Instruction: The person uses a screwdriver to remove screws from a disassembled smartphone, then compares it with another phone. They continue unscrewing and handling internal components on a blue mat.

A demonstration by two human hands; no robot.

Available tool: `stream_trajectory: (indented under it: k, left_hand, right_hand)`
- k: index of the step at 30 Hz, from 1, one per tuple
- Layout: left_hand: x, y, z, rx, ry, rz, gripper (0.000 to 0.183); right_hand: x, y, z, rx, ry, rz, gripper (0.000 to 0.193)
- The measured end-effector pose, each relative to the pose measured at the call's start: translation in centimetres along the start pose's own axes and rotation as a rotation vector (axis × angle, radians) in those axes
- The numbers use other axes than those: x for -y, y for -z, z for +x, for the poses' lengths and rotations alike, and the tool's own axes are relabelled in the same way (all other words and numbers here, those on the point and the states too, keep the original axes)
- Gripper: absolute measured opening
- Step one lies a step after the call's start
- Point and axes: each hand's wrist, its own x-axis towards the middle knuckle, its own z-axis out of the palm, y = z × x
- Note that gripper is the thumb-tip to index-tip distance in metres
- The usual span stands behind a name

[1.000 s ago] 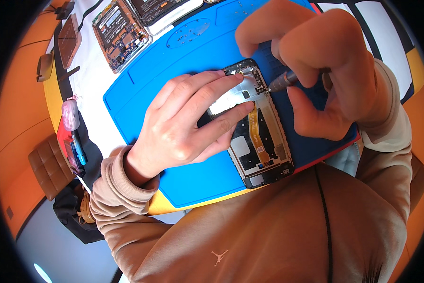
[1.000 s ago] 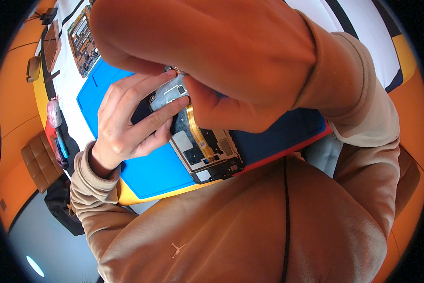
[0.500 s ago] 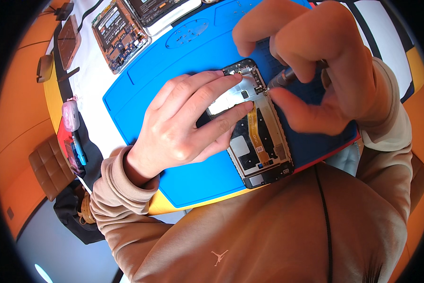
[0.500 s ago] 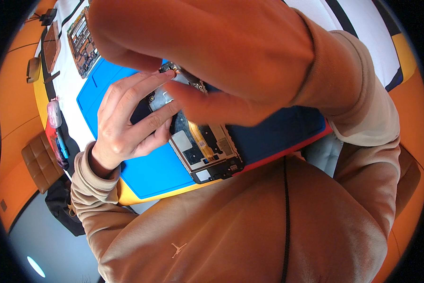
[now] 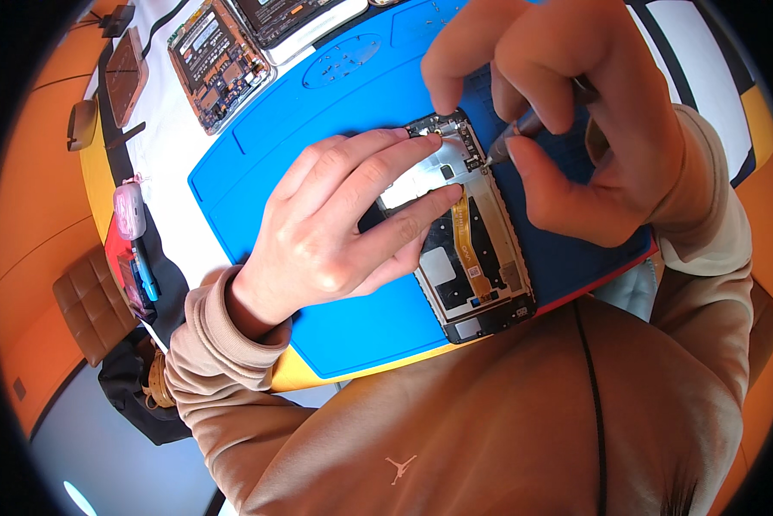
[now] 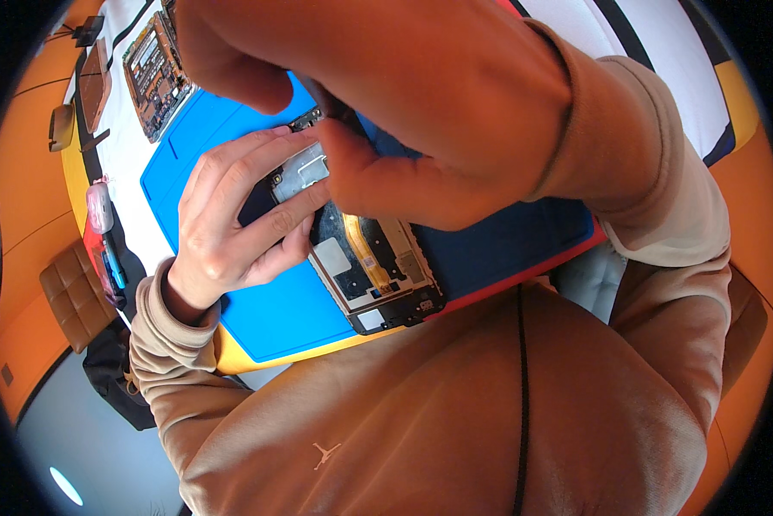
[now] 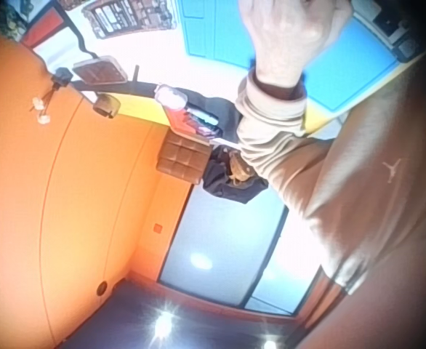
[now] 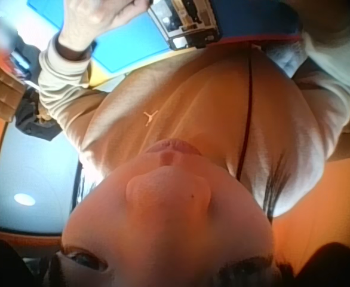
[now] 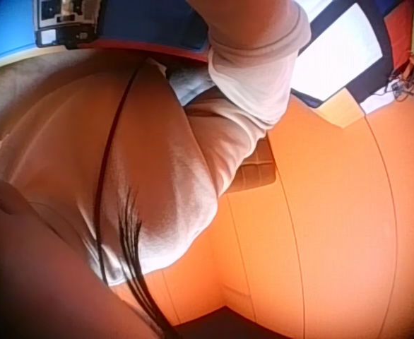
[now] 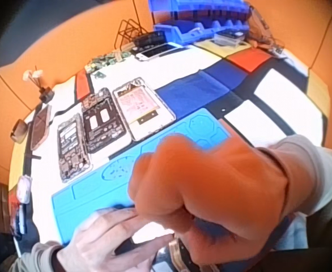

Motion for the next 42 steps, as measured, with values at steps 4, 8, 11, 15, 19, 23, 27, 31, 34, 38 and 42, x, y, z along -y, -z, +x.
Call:
stream_trajectory:
  k: [4, 8, 11, 15, 19, 23, 27, 31, 34, 38, 42]
  left_hand:
    - [0.1, -0.1, -0.1, -0.006, -0.006, 0.001, 0.035]
    - [0.1, -0.1, 0.0, -0.002, -0.002, -0.006, 0.035]
    - [0.0, 0.1, 0.0, 0.004, -0.001, -0.01, 0.035]
    - [0.1, 0.2, 0.0, 0.01, -0.036, 0.003, 0.033]
    - [0.5, 0.3, -0.1, -0.066, -0.047, -0.027, 0.025]
    - [0.6, 0.4, 0.0, -0.081, 0.039, 0.018, 0.032]
    - [0.8, 0.4, -0.2, -0.098, -0.023, 0.064, 0.027]
    - [0.7, 0.4, -0.3, -0.103, -0.03, 0.088, 0.024]
    - [0.7, 0.4, -0.3, -0.109, -0.029, 0.084, 0.024]
    - [0.7, 0.4, -0.3, -0.121, -0.045, 0.096, 0.025]
    - [0.8, 0.7, -0.5, -0.12, -0.077, 0.116, 0.027]
  right_hand:
    - [0.1, 0.1, 0.1, 0.007, -0.006, 0.006, 0.027]
    - [0.3, 0.5, 0.3, 0.01, -0.015, 0.011, 0.027]
    - [0.5, 0.8, 0.5, 0.015, -0.024, 0.024, 0.027]
    - [0.7, 0.9, 0.6, 0.015, -0.033, 0.044, 0.027]
    - [0.5, 1.2, 0.7, 0.006, -0.046, 0.105, 0.028]
    - [0.0, 0.7, 0.9, -0.043, -0.102, 0.284, 0.028]
    - [-0.3, -0.9, 0.8, -0.193, -0.111, 0.443, 0.027]
    - [0.4, -0.9, 1.1, -0.234, -0.149, 0.555, 0.024]
    - [0.9, 0.6, 1.8, -0.076, -0.321, 0.714, 0.015]
    - [1.5, 0.7, 1.1, 0.071, -0.61, 0.43, 0.008]
    - [1.0, -0.9, -0.1, 0.262, -0.459, 0.141, 0.02]
